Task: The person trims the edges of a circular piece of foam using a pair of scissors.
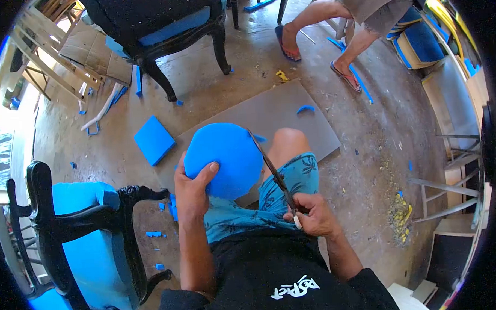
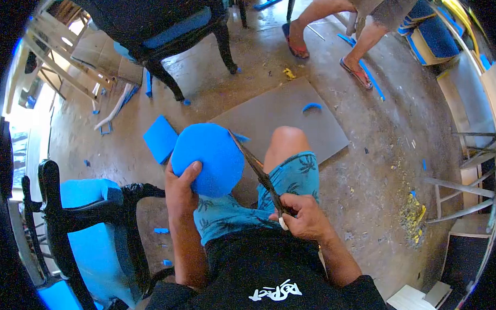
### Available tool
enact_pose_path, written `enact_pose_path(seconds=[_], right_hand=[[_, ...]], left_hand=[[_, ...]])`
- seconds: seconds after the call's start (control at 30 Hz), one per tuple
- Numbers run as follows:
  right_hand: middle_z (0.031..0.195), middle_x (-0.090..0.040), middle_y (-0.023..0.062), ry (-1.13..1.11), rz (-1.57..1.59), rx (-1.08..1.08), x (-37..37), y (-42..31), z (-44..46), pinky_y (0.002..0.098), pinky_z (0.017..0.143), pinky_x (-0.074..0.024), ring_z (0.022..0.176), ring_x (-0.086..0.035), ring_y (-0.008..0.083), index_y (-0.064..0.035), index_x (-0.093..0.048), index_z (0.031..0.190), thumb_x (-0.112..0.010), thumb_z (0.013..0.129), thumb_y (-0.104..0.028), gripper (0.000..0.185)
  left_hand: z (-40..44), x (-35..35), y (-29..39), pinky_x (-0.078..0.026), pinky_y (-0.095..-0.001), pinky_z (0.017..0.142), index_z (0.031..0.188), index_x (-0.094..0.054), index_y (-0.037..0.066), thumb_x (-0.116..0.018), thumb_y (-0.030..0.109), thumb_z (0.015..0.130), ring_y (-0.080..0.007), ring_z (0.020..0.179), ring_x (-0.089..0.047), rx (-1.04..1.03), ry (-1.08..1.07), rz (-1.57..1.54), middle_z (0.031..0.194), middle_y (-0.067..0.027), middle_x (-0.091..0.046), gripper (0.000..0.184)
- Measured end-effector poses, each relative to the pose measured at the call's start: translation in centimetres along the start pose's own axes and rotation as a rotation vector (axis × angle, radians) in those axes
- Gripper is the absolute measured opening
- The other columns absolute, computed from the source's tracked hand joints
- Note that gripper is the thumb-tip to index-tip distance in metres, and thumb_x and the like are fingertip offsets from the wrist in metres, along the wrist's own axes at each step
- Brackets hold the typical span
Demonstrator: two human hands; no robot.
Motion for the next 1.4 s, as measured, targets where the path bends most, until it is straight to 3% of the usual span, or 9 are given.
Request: enact_pose_path(seconds=[0.43, 0.63, 0.7, 0.83, 1.1, 1.4], right_hand=[[0.059, -0.043, -0.0018, -0.051, -0.056, -0.01, 0.7, -0.4, 0.6, 0.0272, 0.05, -0.0323, 0.058, -0.038, 0.0077, -0.0013, -0.055, 0.073, -0.082, 0.07, -0.021, 0.034], [0.06, -0.047, 0.0008, -0.087, -0.18, 0.031, 0.6, -0.6, 0.9, 0.0282, 0.05, -0.0354, 0.057, -0.041, 0.0083, 0.0013, -0.055, 0.074, -0.076, 0.073, -0.011, 0.025], [0.063, -0.055, 0.0033, -0.039, -0.004, 0.01, 0.4, -0.1, 0.7, 0.0279, 0.052, -0.0386, 0.057, -0.046, 0.0085, 0.0018, -0.055, 0.074, -0.07, 0.073, -0.005, 0.017], [0.065, -0.059, 0.0059, -0.028, 0.01, -0.017, 0.6, 0.1, 0.7, 0.0268, 0.053, -0.0405, 0.058, -0.05, 0.0087, 0.0013, -0.056, 0.073, -0.066, 0.073, -0.002, 0.01], [0.061, -0.048, 0.0048, -0.126, -0.143, 0.025, 1.3, 0.0, 1.1, 0.0304, 0.052, -0.0354, 0.058, -0.04, 0.0119, 0.0, -0.055, 0.073, -0.083, 0.067, -0.023, 0.036], [0.061, -0.045, 0.0087, -0.131, -0.301, 0.147, 1.7, -1.4, 1.8, 0.0326, 0.051, -0.0349, 0.055, -0.037, 0.0162, -0.0003, -0.048, 0.068, -0.082, 0.066, -0.02, 0.039]], left_hand=[[0.5, 0.5, 1.9, -0.052, -0.0312, 0.081, 0.112, -0.061, 0.002, -0.077, 0.006, 0.073, -0.0149, 0.088, -0.063, 0.03, -0.088, 0.236, 0.098, -0.007, -0.067, 0.042], [1.2, 1.2, 1.9, -0.052, -0.0316, 0.081, 0.112, -0.061, 0.001, -0.078, 0.005, 0.073, -0.0155, 0.088, -0.064, 0.054, -0.097, 0.211, 0.098, -0.0074, -0.067, 0.043], [1.1, 1.0, 2.1, -0.052, -0.0328, 0.082, 0.114, -0.06, 0.002, -0.079, 0.004, 0.072, -0.0164, 0.089, -0.064, 0.069, -0.1, 0.191, 0.099, -0.008, -0.067, 0.045], [1.3, 1.2, 1.8, -0.052, -0.0334, 0.082, 0.115, -0.059, 0.001, -0.079, 0.005, 0.073, -0.0171, 0.09, -0.064, 0.081, -0.126, 0.158, 0.101, -0.0083, -0.067, 0.047], [1.5, 1.4, 2.4, -0.052, -0.0319, 0.082, 0.113, -0.06, 0.001, -0.081, 0.008, 0.072, -0.0159, 0.089, -0.064, 0.122, -0.15, 0.248, 0.1, -0.0078, -0.067, 0.047], [1.8, 1.7, 2.7, -0.051, -0.0302, 0.081, 0.113, -0.061, 0.0, -0.081, 0.009, 0.071, -0.014, 0.088, -0.063, 0.156, -0.25, 0.361, 0.099, -0.0073, -0.068, 0.048]])
Point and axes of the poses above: each hand's wrist, its own z-axis towards the middle knuckle, its own x-axis out of the back of the hand, y = z × x, the point moved 3 cm from there along z, towards the middle knuckle
